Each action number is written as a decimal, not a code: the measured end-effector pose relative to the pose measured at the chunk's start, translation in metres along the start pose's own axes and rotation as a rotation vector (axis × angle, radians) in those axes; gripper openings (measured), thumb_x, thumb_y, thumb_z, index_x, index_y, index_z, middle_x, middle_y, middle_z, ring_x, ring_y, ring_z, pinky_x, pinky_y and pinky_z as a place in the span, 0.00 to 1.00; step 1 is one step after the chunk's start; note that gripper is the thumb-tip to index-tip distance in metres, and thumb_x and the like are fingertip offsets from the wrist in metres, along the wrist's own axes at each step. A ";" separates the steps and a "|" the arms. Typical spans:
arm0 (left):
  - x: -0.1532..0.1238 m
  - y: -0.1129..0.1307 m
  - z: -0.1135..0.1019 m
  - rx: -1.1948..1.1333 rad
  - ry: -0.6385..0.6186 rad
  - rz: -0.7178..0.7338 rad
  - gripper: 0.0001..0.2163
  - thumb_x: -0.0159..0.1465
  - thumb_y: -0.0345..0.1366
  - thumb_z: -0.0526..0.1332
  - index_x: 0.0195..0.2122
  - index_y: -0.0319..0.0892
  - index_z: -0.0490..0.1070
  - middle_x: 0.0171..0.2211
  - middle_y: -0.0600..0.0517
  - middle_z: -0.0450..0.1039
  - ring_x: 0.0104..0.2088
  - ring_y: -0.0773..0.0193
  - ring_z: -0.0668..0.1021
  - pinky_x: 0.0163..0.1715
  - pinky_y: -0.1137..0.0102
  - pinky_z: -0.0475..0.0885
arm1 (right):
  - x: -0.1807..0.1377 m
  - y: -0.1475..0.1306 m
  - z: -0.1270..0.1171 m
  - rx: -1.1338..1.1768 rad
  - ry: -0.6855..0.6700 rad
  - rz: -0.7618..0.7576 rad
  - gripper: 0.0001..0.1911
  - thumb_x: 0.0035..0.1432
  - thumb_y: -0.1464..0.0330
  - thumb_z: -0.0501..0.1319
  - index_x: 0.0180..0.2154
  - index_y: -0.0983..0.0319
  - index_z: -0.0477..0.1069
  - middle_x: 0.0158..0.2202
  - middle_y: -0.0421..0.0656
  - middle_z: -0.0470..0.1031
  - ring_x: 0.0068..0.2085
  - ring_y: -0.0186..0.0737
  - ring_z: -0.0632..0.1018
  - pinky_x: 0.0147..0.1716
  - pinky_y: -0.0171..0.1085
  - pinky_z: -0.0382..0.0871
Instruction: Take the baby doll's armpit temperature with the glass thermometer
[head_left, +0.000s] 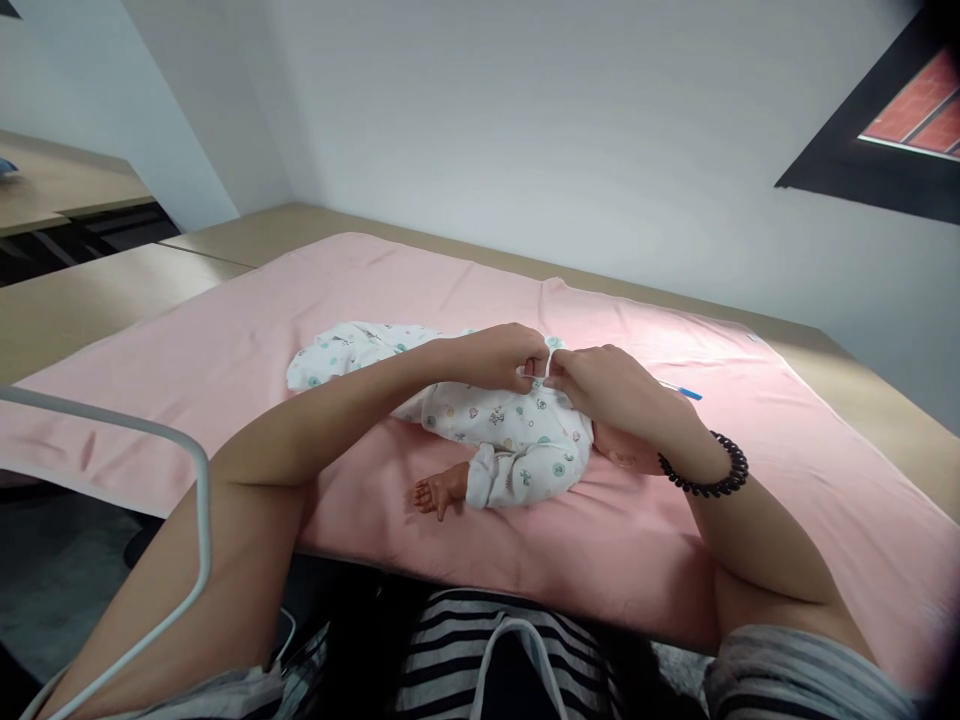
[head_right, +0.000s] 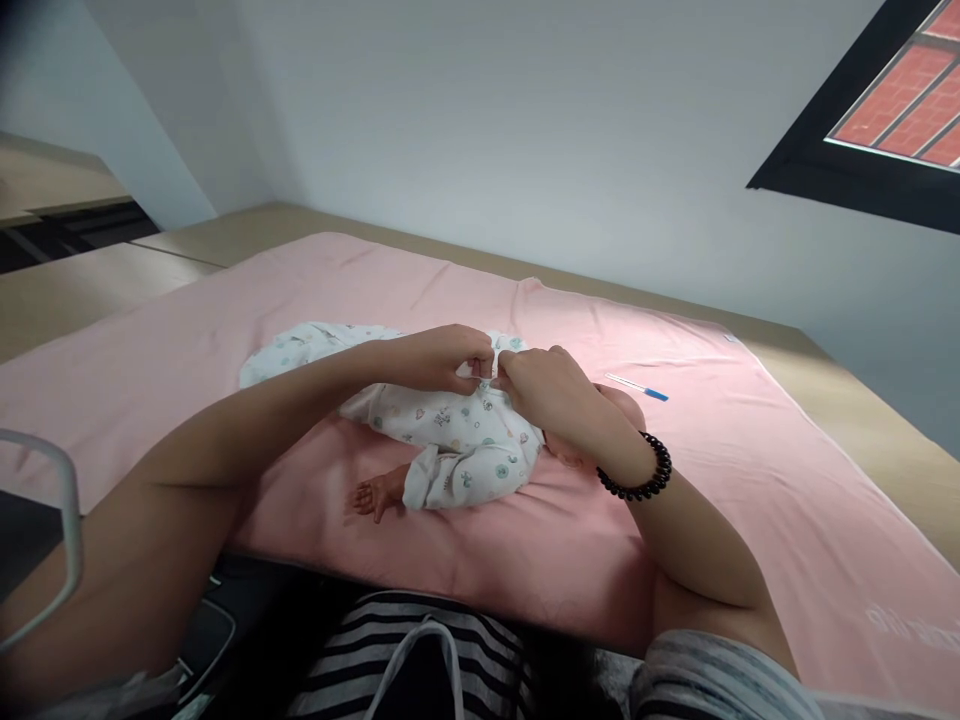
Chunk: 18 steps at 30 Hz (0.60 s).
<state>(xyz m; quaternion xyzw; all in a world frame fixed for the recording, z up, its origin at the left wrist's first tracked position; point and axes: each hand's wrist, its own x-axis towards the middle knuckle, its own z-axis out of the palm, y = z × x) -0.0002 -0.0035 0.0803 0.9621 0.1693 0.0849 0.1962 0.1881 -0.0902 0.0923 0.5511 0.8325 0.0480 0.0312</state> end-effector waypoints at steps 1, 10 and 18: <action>0.000 -0.001 -0.001 -0.015 -0.010 0.004 0.07 0.55 0.26 0.61 0.34 0.40 0.72 0.36 0.52 0.73 0.35 0.64 0.73 0.34 0.71 0.64 | 0.000 0.001 0.000 0.031 -0.013 0.002 0.15 0.70 0.65 0.50 0.29 0.61 0.59 0.23 0.40 0.67 0.24 0.33 0.62 0.27 0.38 0.47; 0.000 -0.001 -0.006 -0.116 -0.069 -0.058 0.09 0.57 0.36 0.63 0.38 0.40 0.73 0.39 0.51 0.76 0.41 0.62 0.76 0.40 0.70 0.67 | -0.004 0.001 -0.006 0.152 -0.049 0.019 0.17 0.69 0.60 0.51 0.31 0.61 0.65 0.26 0.40 0.71 0.27 0.36 0.68 0.27 0.38 0.51; -0.004 0.002 -0.007 -0.069 -0.082 -0.074 0.07 0.59 0.39 0.63 0.34 0.41 0.71 0.36 0.51 0.75 0.39 0.62 0.74 0.37 0.70 0.65 | -0.004 0.002 -0.005 0.141 -0.119 -0.031 0.17 0.69 0.60 0.52 0.30 0.61 0.66 0.27 0.41 0.72 0.30 0.37 0.69 0.29 0.38 0.54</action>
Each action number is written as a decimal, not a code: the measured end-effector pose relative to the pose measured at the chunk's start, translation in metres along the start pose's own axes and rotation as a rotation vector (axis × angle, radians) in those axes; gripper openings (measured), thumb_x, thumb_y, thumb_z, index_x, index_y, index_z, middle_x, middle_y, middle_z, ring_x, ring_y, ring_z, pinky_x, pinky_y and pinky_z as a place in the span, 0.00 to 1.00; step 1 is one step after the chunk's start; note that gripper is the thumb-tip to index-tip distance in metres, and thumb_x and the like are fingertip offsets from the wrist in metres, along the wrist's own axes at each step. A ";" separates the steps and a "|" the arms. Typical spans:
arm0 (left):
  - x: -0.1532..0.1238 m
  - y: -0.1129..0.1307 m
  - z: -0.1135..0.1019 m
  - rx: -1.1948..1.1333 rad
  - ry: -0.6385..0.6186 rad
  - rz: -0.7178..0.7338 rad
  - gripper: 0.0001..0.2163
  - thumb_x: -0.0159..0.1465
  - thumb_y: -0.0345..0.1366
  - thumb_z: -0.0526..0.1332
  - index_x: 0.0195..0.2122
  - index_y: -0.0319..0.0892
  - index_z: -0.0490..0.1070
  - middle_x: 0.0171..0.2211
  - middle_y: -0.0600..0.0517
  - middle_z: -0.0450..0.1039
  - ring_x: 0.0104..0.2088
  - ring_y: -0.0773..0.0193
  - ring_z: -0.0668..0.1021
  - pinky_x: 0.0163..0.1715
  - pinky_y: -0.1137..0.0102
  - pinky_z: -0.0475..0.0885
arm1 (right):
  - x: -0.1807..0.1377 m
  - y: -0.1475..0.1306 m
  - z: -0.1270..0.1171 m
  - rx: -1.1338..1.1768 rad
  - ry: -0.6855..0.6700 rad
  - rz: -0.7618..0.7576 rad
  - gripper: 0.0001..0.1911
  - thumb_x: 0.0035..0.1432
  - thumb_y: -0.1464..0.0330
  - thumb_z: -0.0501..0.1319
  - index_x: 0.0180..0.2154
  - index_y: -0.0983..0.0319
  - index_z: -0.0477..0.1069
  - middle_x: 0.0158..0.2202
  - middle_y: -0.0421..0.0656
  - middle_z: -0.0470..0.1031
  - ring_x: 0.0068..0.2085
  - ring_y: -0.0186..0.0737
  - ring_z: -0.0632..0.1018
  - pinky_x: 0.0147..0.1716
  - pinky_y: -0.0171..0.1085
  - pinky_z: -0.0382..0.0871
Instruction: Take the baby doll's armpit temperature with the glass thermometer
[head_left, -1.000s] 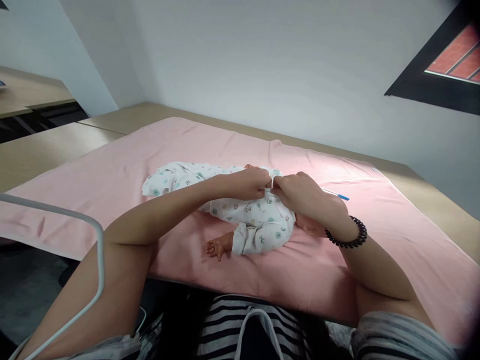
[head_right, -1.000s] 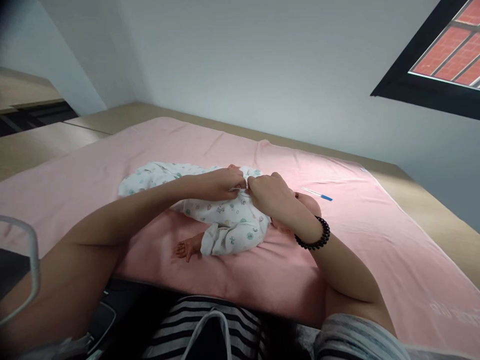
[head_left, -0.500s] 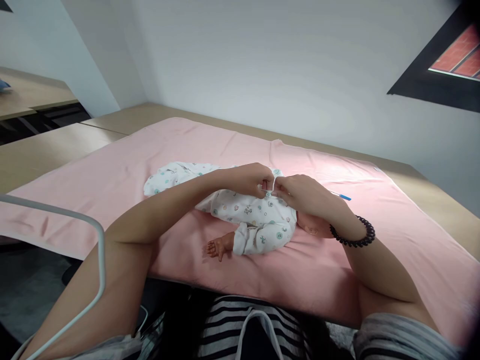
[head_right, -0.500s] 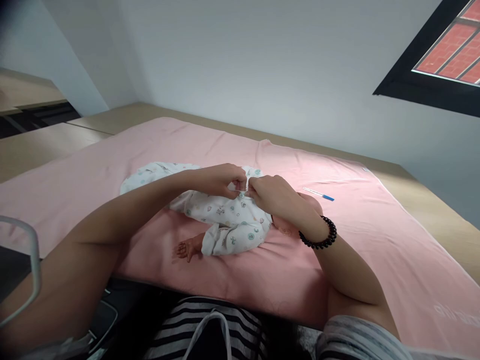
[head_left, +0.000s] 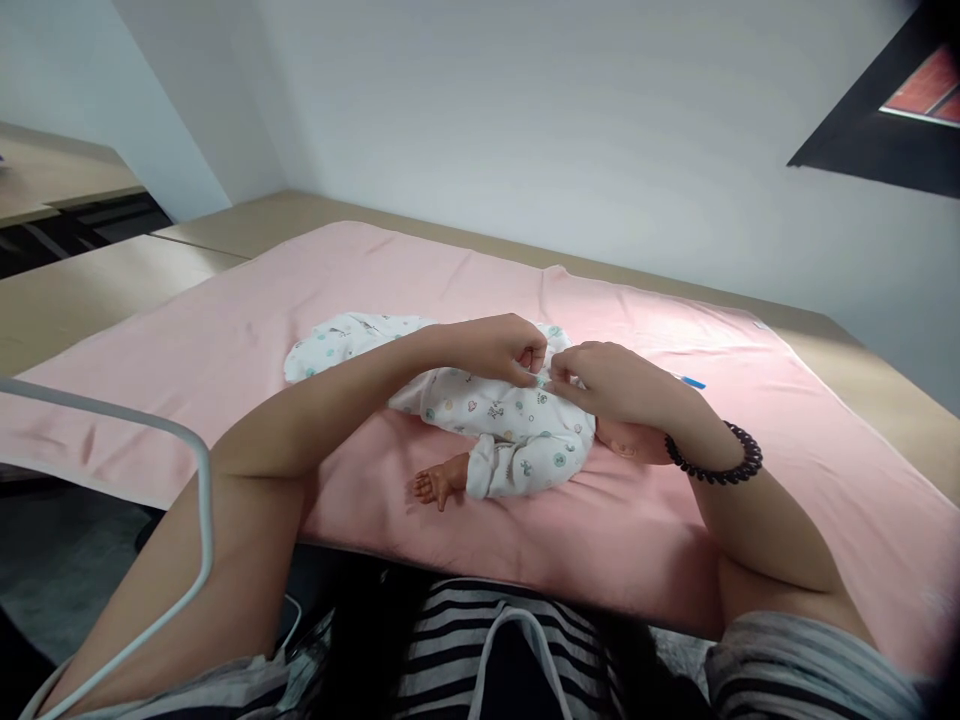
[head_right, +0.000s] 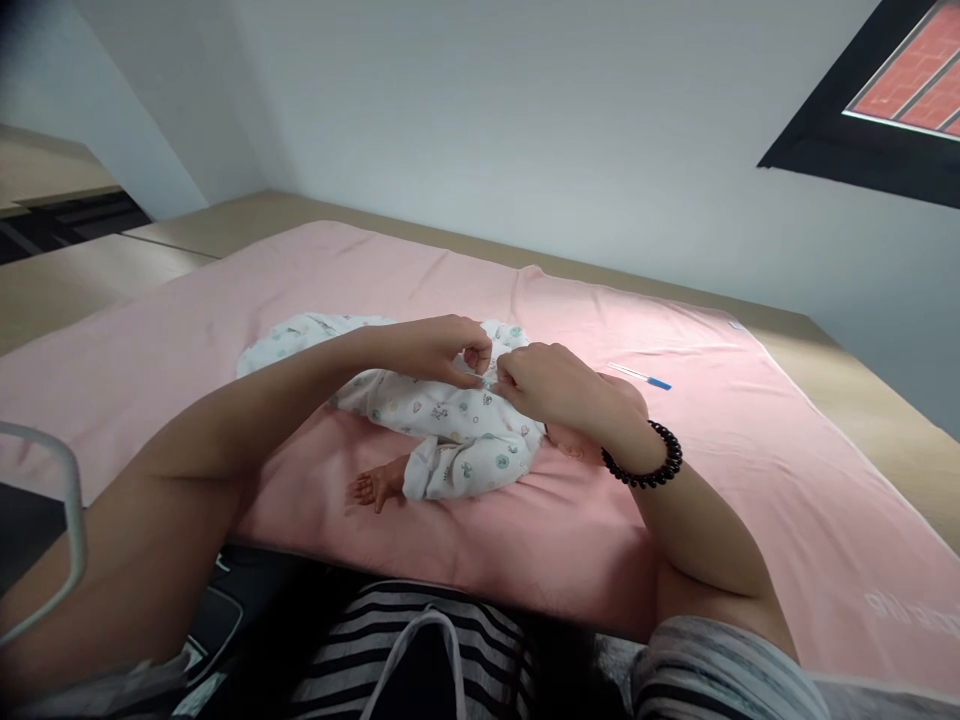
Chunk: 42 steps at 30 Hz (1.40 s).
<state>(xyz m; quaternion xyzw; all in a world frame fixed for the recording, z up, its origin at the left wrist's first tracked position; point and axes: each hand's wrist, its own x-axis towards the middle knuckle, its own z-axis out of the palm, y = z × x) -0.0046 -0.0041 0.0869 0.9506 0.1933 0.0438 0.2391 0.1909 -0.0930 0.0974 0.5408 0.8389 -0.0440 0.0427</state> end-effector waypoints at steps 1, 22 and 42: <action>-0.002 0.001 -0.002 0.016 -0.016 -0.016 0.07 0.60 0.39 0.62 0.35 0.41 0.71 0.37 0.51 0.75 0.39 0.62 0.74 0.36 0.70 0.65 | 0.000 0.001 0.001 -0.008 -0.004 -0.022 0.15 0.69 0.60 0.52 0.31 0.61 0.67 0.29 0.41 0.73 0.31 0.38 0.70 0.30 0.38 0.55; -0.024 -0.005 -0.031 0.199 -0.222 -0.233 0.10 0.67 0.35 0.55 0.46 0.45 0.74 0.40 0.49 0.77 0.33 0.64 0.73 0.32 0.70 0.60 | 0.003 -0.063 0.065 -0.360 0.394 -0.225 0.20 0.72 0.63 0.51 0.53 0.71 0.71 0.55 0.59 0.70 0.52 0.55 0.69 0.46 0.48 0.64; -0.018 -0.004 -0.018 0.256 -0.158 -0.145 0.05 0.58 0.30 0.59 0.26 0.41 0.70 0.28 0.51 0.72 0.25 0.66 0.66 0.28 0.67 0.57 | 0.001 -0.064 0.063 -0.328 0.350 -0.159 0.21 0.69 0.61 0.56 0.53 0.73 0.71 0.49 0.57 0.72 0.49 0.55 0.70 0.44 0.48 0.64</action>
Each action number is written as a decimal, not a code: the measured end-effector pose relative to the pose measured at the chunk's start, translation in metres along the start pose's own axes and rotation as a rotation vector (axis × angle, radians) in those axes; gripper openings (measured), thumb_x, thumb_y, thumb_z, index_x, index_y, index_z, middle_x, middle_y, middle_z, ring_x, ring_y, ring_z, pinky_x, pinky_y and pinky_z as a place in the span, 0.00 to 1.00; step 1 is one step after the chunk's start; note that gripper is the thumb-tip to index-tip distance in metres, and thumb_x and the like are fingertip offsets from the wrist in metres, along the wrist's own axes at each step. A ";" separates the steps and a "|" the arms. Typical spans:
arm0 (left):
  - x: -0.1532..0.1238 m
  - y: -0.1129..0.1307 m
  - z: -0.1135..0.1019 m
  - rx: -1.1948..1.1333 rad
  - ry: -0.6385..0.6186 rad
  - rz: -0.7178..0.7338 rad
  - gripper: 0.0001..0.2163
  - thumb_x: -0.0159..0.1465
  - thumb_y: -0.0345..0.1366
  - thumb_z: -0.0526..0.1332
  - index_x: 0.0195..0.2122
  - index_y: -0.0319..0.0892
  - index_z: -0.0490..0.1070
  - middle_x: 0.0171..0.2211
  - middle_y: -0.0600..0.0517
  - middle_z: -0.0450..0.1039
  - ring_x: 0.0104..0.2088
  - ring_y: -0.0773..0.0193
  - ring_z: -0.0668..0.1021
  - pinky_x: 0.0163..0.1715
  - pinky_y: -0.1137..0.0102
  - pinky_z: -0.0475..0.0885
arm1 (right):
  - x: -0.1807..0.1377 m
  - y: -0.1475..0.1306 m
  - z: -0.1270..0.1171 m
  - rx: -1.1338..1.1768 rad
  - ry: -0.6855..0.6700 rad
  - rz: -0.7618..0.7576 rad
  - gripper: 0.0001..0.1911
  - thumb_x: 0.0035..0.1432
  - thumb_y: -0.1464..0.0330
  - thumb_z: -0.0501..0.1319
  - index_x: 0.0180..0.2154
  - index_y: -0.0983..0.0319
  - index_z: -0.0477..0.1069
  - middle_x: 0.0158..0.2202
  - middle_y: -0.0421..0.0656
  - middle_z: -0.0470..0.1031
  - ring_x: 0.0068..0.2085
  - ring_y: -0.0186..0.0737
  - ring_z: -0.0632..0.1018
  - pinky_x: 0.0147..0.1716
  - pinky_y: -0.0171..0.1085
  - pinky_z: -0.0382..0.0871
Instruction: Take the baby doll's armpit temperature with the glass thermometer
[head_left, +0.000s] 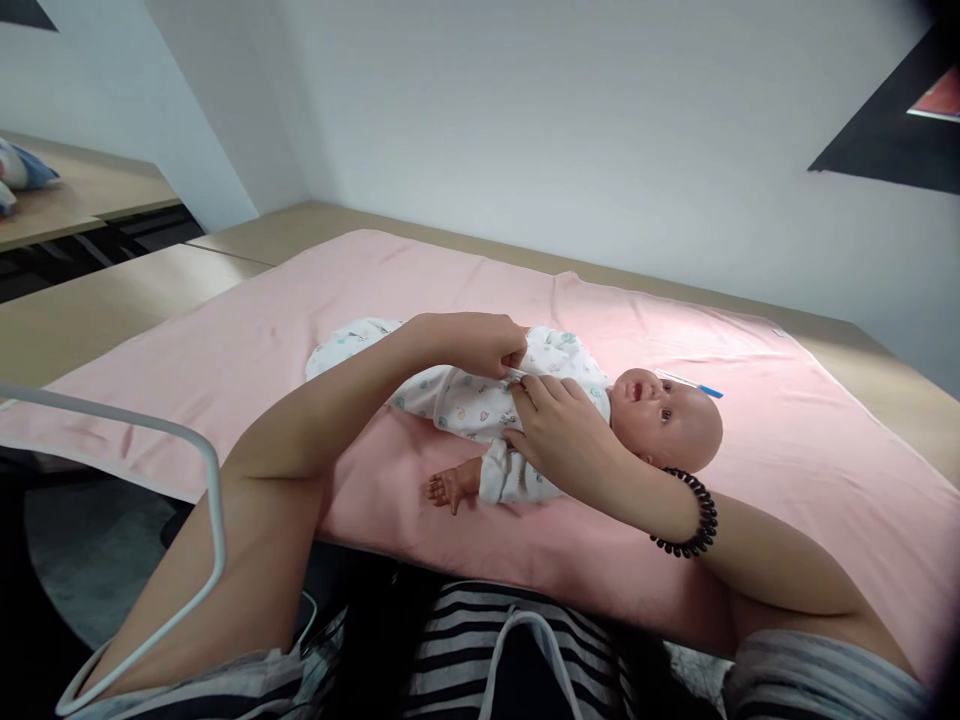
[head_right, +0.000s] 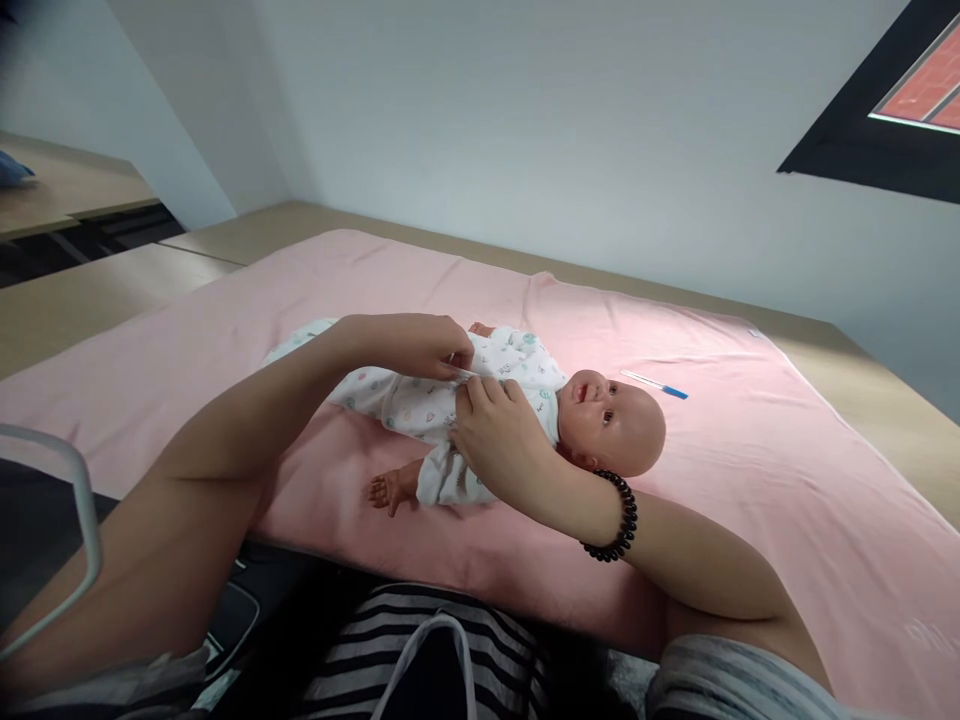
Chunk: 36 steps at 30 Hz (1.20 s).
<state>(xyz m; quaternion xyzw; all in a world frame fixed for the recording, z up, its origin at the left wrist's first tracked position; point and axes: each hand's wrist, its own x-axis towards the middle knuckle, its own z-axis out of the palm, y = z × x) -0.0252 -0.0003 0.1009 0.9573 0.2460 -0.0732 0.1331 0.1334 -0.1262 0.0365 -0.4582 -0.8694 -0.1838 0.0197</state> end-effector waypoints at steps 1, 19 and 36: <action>0.001 -0.001 0.000 -0.005 -0.001 0.006 0.06 0.58 0.29 0.58 0.24 0.41 0.67 0.25 0.52 0.69 0.24 0.66 0.63 0.27 0.66 0.55 | 0.000 0.000 0.000 -0.001 0.002 0.004 0.21 0.69 0.61 0.56 0.53 0.73 0.71 0.49 0.57 0.71 0.50 0.55 0.70 0.44 0.48 0.64; 0.003 -0.011 -0.006 -0.092 -0.085 0.036 0.03 0.55 0.32 0.60 0.27 0.43 0.65 0.27 0.54 0.68 0.26 0.66 0.65 0.27 0.68 0.57 | 0.000 0.002 0.003 -0.024 -0.009 0.021 0.26 0.69 0.60 0.56 0.57 0.75 0.68 0.55 0.61 0.69 0.52 0.56 0.70 0.45 0.49 0.66; -0.004 -0.023 -0.015 -0.086 -0.156 -0.220 0.09 0.59 0.41 0.63 0.27 0.42 0.69 0.26 0.52 0.68 0.24 0.66 0.64 0.29 0.68 0.56 | -0.002 0.004 0.005 -0.018 -0.048 0.013 0.34 0.69 0.61 0.53 0.68 0.77 0.54 0.58 0.61 0.67 0.53 0.55 0.68 0.46 0.50 0.65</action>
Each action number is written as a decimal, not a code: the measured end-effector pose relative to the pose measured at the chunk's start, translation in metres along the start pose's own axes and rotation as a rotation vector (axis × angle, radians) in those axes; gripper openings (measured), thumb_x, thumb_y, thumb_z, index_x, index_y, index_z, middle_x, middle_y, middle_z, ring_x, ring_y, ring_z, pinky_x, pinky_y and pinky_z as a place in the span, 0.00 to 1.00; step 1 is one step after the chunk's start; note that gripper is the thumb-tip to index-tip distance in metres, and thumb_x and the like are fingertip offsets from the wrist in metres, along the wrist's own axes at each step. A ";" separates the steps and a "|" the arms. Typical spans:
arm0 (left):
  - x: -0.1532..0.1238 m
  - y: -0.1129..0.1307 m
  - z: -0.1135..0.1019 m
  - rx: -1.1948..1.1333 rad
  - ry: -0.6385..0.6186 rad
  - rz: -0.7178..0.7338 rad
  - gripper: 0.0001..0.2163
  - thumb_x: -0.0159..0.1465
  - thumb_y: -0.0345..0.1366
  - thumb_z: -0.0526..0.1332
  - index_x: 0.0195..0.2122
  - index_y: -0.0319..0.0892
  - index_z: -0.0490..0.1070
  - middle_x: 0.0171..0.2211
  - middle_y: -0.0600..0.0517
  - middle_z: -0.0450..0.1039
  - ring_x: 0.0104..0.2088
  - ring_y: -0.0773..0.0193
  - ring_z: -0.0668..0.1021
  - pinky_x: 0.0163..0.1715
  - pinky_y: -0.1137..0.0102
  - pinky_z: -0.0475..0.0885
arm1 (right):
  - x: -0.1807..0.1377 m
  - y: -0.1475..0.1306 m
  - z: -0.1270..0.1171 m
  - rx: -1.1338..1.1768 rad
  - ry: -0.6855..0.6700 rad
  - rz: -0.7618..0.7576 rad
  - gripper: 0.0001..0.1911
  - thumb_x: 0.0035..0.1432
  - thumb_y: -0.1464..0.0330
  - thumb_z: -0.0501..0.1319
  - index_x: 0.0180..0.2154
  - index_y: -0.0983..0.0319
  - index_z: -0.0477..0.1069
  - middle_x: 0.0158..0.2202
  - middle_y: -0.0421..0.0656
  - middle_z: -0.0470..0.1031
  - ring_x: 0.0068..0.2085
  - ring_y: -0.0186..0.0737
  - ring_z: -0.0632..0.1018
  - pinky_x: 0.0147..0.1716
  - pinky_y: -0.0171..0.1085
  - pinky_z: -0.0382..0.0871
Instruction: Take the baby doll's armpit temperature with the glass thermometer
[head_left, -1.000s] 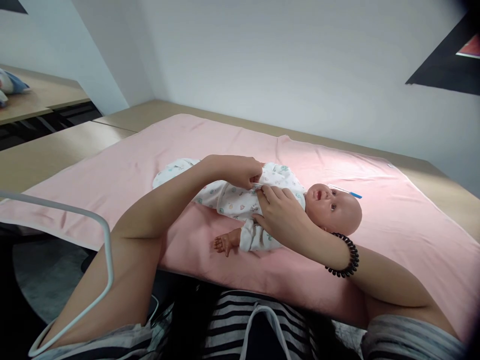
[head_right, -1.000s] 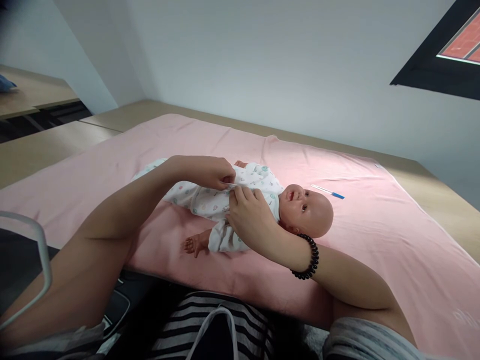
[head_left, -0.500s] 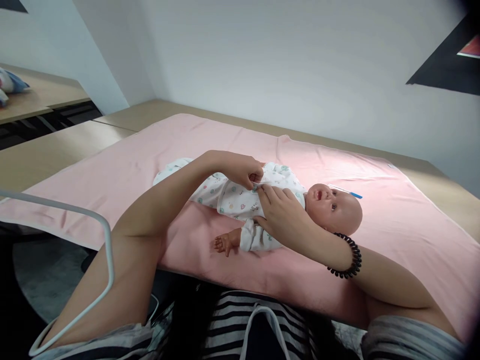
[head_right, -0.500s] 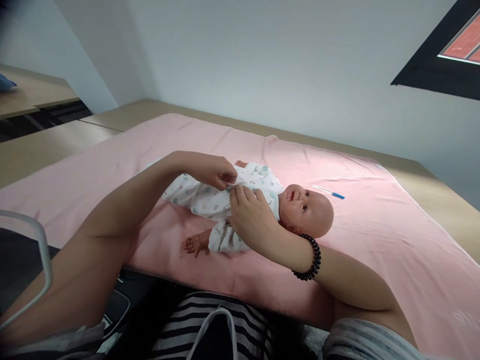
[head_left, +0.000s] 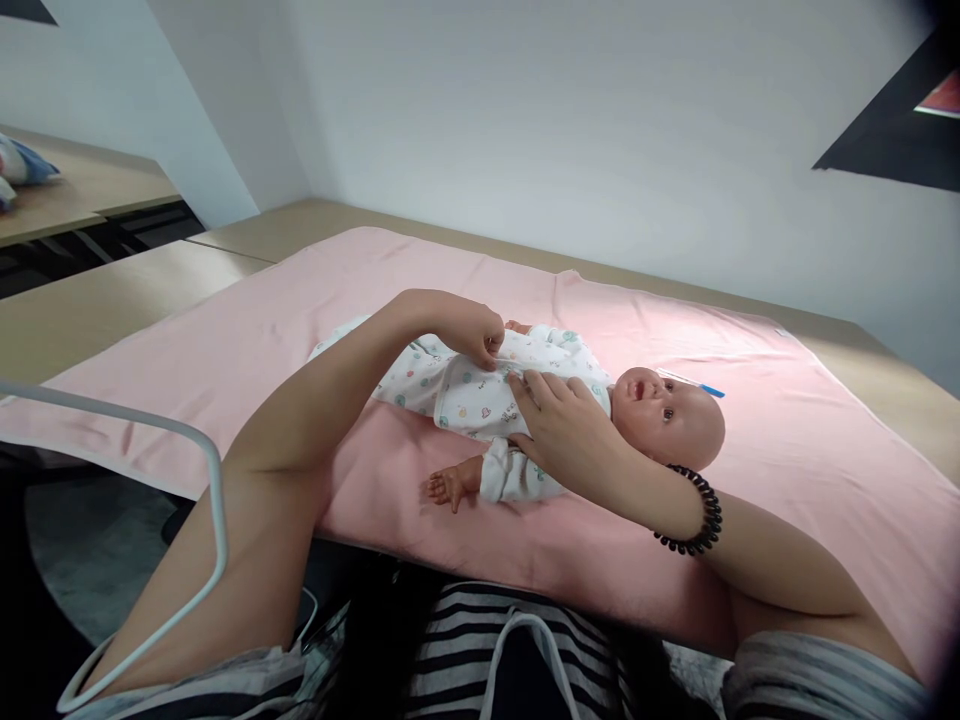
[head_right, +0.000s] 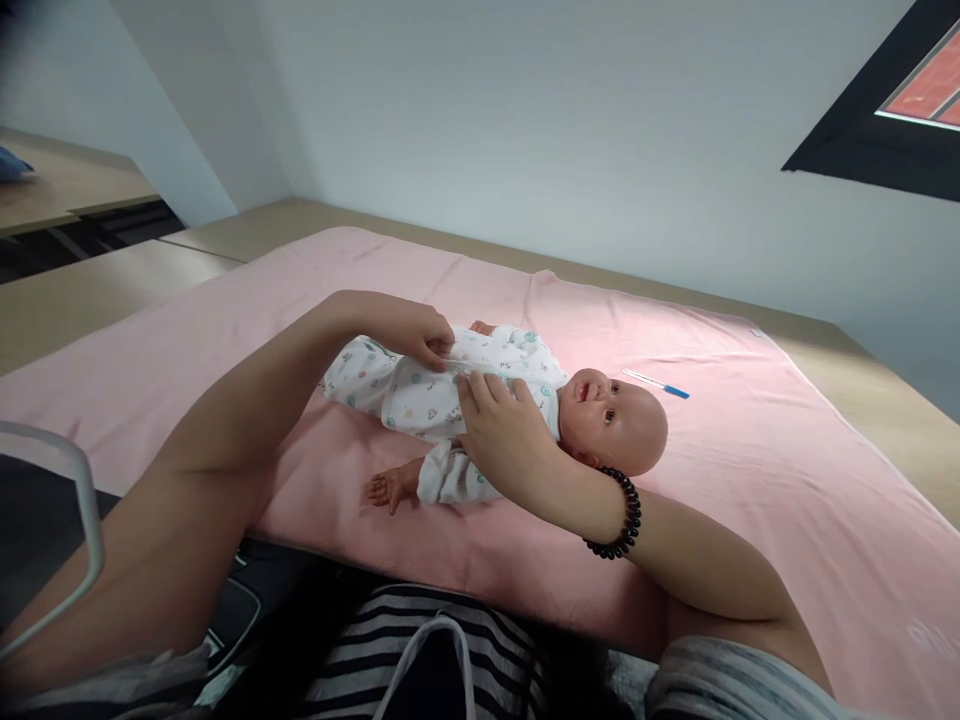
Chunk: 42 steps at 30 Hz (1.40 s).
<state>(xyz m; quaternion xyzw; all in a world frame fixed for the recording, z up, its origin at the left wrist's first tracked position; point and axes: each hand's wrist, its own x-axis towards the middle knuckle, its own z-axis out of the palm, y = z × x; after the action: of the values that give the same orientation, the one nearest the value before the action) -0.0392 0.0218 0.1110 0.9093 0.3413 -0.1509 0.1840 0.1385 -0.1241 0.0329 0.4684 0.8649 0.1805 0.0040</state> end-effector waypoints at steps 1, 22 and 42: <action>0.002 -0.001 0.000 0.001 -0.012 0.001 0.10 0.59 0.42 0.63 0.26 0.42 0.69 0.25 0.52 0.67 0.24 0.66 0.64 0.29 0.68 0.56 | 0.000 0.000 -0.001 0.002 0.000 0.004 0.34 0.69 0.62 0.53 0.68 0.76 0.54 0.58 0.61 0.67 0.53 0.56 0.68 0.46 0.50 0.65; -0.017 -0.020 -0.015 -0.041 0.004 -0.085 0.12 0.57 0.46 0.67 0.36 0.44 0.75 0.38 0.49 0.80 0.38 0.58 0.77 0.38 0.70 0.64 | -0.033 0.059 -0.051 0.012 -0.092 -0.070 0.26 0.70 0.59 0.52 0.63 0.65 0.62 0.58 0.52 0.72 0.54 0.54 0.74 0.47 0.50 0.69; 0.018 -0.023 0.001 0.005 0.127 -0.212 0.23 0.63 0.47 0.60 0.57 0.45 0.67 0.53 0.45 0.75 0.48 0.53 0.77 0.40 0.67 0.68 | -0.020 0.125 -0.057 0.491 -0.519 0.039 0.23 0.67 0.51 0.49 0.53 0.50 0.74 0.38 0.43 0.81 0.40 0.51 0.79 0.42 0.46 0.67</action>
<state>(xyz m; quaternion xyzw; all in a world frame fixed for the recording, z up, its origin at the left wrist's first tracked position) -0.0419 0.0476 0.0977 0.8764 0.4461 -0.1123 0.1427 0.2411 -0.0961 0.1221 0.5018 0.8437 -0.1577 0.1073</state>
